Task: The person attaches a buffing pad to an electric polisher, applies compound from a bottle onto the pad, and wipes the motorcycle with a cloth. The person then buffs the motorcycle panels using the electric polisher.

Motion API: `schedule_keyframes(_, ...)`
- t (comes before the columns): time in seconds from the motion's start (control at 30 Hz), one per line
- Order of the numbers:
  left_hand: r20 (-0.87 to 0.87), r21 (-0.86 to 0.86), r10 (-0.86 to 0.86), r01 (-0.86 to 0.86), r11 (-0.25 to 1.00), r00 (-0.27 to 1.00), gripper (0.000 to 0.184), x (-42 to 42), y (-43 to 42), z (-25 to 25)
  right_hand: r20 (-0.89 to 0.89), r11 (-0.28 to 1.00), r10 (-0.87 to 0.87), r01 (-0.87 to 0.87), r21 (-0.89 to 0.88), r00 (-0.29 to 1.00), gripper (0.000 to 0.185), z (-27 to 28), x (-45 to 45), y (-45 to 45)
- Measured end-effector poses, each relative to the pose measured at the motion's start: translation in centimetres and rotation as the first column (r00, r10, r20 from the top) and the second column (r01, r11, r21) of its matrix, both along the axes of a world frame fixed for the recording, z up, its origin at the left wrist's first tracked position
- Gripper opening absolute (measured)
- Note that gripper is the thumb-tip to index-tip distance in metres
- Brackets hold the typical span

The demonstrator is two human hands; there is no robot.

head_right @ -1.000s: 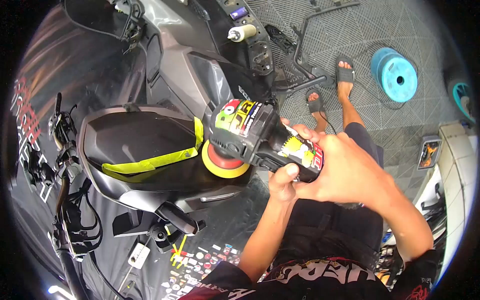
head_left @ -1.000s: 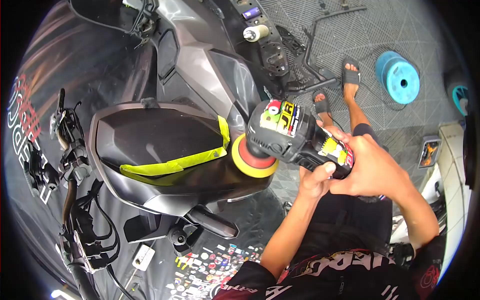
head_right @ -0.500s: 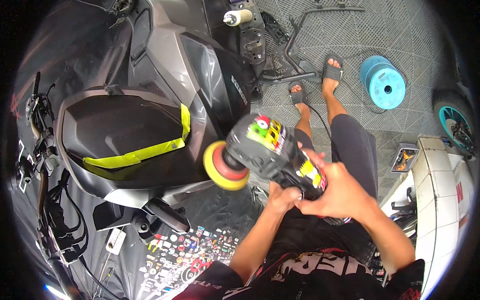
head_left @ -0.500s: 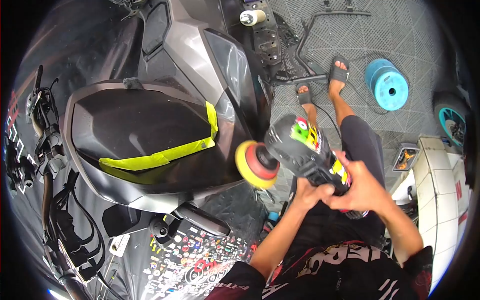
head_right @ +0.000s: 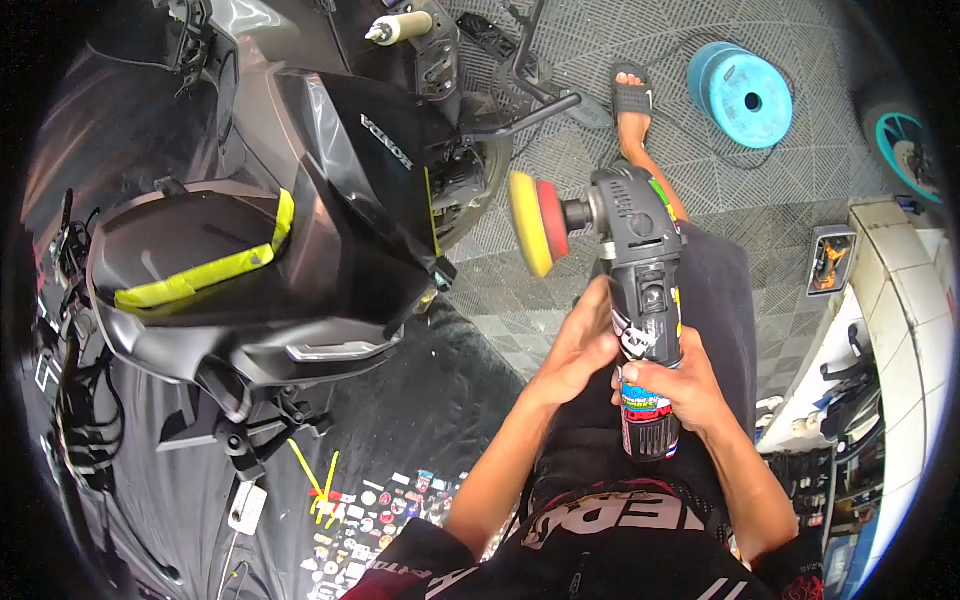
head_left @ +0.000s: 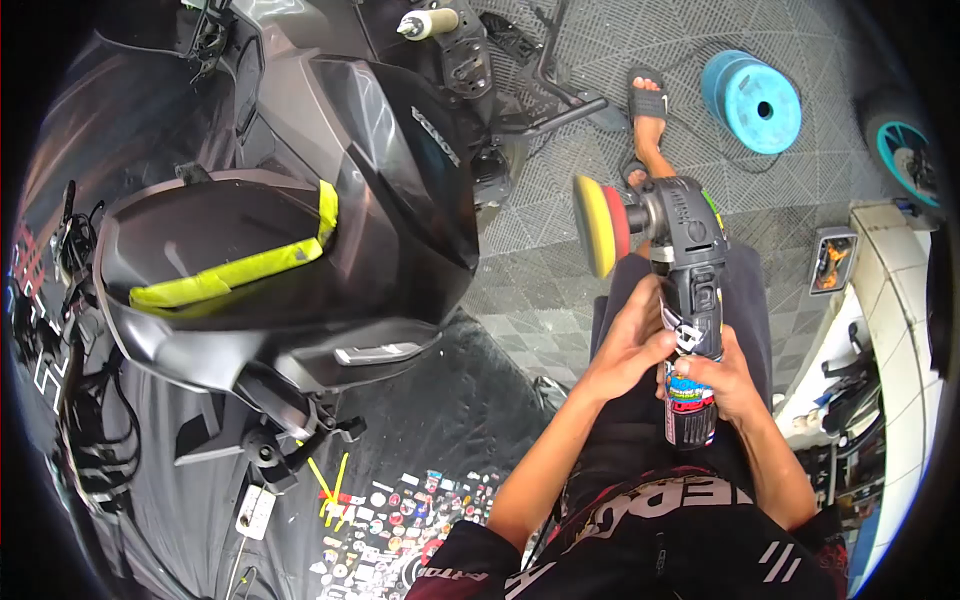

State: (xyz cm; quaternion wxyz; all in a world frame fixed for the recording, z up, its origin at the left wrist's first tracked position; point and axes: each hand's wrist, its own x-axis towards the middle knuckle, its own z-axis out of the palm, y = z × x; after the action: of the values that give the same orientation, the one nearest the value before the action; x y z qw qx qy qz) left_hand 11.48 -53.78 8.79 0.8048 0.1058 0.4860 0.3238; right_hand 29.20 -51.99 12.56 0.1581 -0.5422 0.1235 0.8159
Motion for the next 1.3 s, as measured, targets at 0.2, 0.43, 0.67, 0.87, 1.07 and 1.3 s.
schedule_keyframes(0.2, -0.391, 0.01, -0.002, 0.006, 1.0, 0.921, 0.081, -3.0, -8.5, 2.2, 0.032, 0.983, 0.056, -0.06, 0.176, 0.998, 0.037, 3.0, 2.0, -7.9)
schedule_keyframes(0.43, -0.286, 0.405, 0.369, -0.238, 0.883, 0.884, 0.069, -3.7, -11.0, 12.6, 0.365, 0.494, 0.08, -0.355, 0.794, 0.927, 0.063, 16.2, 6.9, -10.3)
schedule_keyframes(0.67, -0.43, 0.382, -0.06, 0.242, 0.892, 0.901, 0.04, 0.5, -10.0, 20.7, -0.158, 0.135, -0.319, 0.21, 0.968, 0.934, 0.08, 31.3, 14.6, -13.0)
schedule_keyframes(0.87, -0.682, 0.512, -0.13, 0.597, 0.617, 0.719, 0.03, 6.6, -3.9, 31.1, -0.188, -0.082, -0.495, 0.17, 0.982, 0.848, 0.08, 35.8, 20.6, -11.8)
schedule_keyframes(1.07, -0.672, 0.557, 0.043, 0.466, 0.687, 0.739, 0.038, 8.9, -1.0, 30.0, -0.455, -0.266, -0.507, 0.369, 0.891, 0.732, 0.094, 40.2, 24.0, -5.6)
schedule_keyframes(1.3, -0.737, 0.182, -0.227, 0.51, 0.841, 0.637, 0.058, 7.3, -3.0, 25.3, -0.63, -0.595, -0.574, 0.263, 0.76, 0.523, 0.091, 50.4, 31.4, 6.3)
